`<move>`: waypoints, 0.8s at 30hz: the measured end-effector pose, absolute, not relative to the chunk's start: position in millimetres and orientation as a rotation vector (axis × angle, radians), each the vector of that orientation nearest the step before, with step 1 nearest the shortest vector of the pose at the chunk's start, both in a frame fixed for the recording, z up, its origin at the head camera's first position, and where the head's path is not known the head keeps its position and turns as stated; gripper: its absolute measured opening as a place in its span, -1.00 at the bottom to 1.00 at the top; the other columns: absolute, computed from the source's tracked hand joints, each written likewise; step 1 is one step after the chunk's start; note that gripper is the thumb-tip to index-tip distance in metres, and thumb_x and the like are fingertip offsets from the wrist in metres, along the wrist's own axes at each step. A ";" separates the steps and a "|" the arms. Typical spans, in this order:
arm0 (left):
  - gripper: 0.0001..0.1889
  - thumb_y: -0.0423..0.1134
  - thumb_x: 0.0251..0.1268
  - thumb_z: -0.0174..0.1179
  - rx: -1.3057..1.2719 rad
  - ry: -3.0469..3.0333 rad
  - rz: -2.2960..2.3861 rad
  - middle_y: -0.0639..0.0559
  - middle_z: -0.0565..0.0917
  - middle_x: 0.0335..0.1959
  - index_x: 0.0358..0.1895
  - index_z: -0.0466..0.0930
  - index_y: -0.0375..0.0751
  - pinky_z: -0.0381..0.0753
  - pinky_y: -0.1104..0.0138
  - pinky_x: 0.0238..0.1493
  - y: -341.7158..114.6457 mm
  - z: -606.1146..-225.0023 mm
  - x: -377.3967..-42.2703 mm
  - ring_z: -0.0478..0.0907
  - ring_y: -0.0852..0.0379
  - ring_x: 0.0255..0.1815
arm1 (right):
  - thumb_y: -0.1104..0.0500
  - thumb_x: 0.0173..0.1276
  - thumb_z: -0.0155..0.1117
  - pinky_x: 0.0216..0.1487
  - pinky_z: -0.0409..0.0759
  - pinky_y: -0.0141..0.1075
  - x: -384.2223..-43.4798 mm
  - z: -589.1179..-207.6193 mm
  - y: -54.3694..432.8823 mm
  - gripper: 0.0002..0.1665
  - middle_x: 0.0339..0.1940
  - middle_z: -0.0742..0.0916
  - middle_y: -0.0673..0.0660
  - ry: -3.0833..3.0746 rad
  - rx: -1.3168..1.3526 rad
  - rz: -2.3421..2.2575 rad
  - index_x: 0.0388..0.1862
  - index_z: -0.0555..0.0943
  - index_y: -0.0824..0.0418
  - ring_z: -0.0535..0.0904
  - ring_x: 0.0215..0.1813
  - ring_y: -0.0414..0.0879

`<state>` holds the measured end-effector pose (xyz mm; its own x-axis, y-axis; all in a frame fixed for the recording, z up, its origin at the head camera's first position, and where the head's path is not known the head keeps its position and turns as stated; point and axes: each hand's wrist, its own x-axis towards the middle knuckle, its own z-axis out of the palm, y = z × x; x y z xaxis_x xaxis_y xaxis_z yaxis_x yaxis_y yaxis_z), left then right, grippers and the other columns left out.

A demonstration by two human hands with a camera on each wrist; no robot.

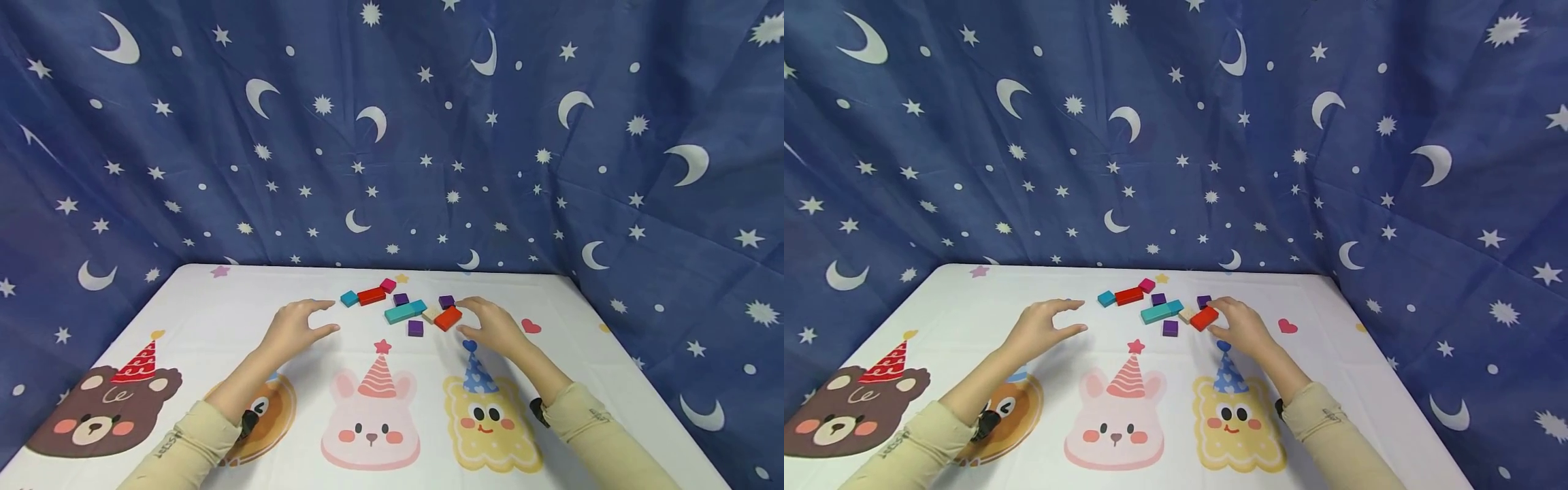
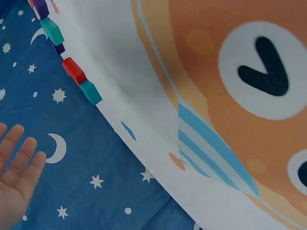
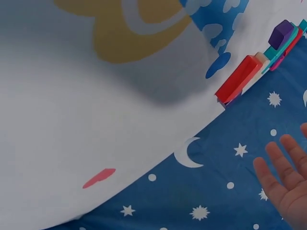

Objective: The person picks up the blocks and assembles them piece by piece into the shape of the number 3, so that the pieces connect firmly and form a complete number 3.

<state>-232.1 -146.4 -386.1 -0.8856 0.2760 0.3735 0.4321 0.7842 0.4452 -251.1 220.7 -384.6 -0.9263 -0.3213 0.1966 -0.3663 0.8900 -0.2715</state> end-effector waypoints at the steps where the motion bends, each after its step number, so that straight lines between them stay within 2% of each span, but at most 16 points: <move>1: -0.53 -0.09 0.04 0.38 -0.544 -2.689 -0.774 -0.14 0.69 -0.02 0.04 0.62 -0.22 0.52 -0.01 0.08 -145.0 -386.0 -232.5 0.60 -0.15 0.04 | 0.12 0.15 0.40 0.17 0.49 0.04 -252.6 -385.5 219.4 -0.44 0.14 0.62 0.26 -2.910 0.531 0.474 0.14 0.54 0.26 0.53 0.18 0.18; 11: -0.63 -0.12 0.12 0.32 -0.524 -2.747 -0.809 -0.11 0.69 -0.03 -0.02 0.66 -0.20 0.49 -0.01 0.13 -122.7 -388.7 -244.2 0.59 -0.11 0.05 | 0.17 0.19 0.36 0.17 0.49 0.03 -266.3 -386.5 207.6 -0.48 0.13 0.62 0.29 -2.909 0.521 0.530 0.13 0.54 0.29 0.53 0.18 0.19; 24: -0.64 -0.12 0.12 0.33 -0.532 -2.777 -0.869 -0.06 0.72 -0.10 -0.03 0.67 -0.20 0.58 0.10 0.00 -104.4 -401.3 -259.4 0.62 -0.04 -0.05 | 0.20 0.20 0.34 0.20 0.47 0.02 -286.1 -395.5 199.9 -0.50 0.14 0.62 0.29 -2.977 0.472 0.559 0.14 0.54 0.31 0.51 0.20 0.19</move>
